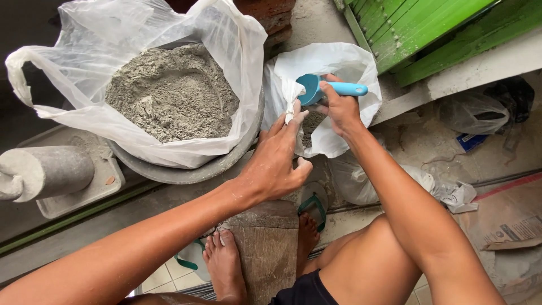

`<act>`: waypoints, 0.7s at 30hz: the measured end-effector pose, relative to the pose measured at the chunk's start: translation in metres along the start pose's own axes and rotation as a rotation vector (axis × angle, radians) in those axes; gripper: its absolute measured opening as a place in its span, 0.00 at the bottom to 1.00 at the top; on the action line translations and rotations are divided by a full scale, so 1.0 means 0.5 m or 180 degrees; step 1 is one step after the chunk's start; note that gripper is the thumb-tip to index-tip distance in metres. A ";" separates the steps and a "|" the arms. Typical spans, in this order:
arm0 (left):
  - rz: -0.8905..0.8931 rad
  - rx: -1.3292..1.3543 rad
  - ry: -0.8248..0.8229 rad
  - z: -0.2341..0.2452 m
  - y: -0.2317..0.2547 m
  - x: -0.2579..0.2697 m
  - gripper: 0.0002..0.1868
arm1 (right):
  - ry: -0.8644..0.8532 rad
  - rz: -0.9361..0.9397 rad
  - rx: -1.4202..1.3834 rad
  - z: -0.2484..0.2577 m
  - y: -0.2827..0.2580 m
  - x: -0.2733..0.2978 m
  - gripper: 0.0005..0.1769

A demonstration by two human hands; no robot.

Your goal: The person scoops a gray powdery substance from a white plastic bag using a blue plastic scoop and pours it into a metal bowl lined with another white plastic bag. The person repeats this scooping and pouring action multiple times.

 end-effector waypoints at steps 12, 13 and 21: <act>0.0066 0.0043 -0.0091 0.016 0.014 0.008 0.47 | 0.0386 -0.0197 -0.0529 0.063 0.064 -0.082 0.35; 0.0079 0.0051 -0.0071 0.019 0.014 0.009 0.47 | 0.0365 -0.0202 -0.0515 0.055 0.061 -0.075 0.35; -0.0087 -0.0097 -0.0150 -0.003 -0.006 0.006 0.45 | 0.0445 -0.0223 -0.0965 0.033 0.075 -0.060 0.32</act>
Point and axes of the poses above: each hand's wrist, its own x-axis away from the middle knuckle, its own z-axis out of the back of the hand, y = z × x, the point moved 5 cm from there along -x, towards the middle knuckle, and after that the axes turned 1 degree about x, right-handed, at the moved point
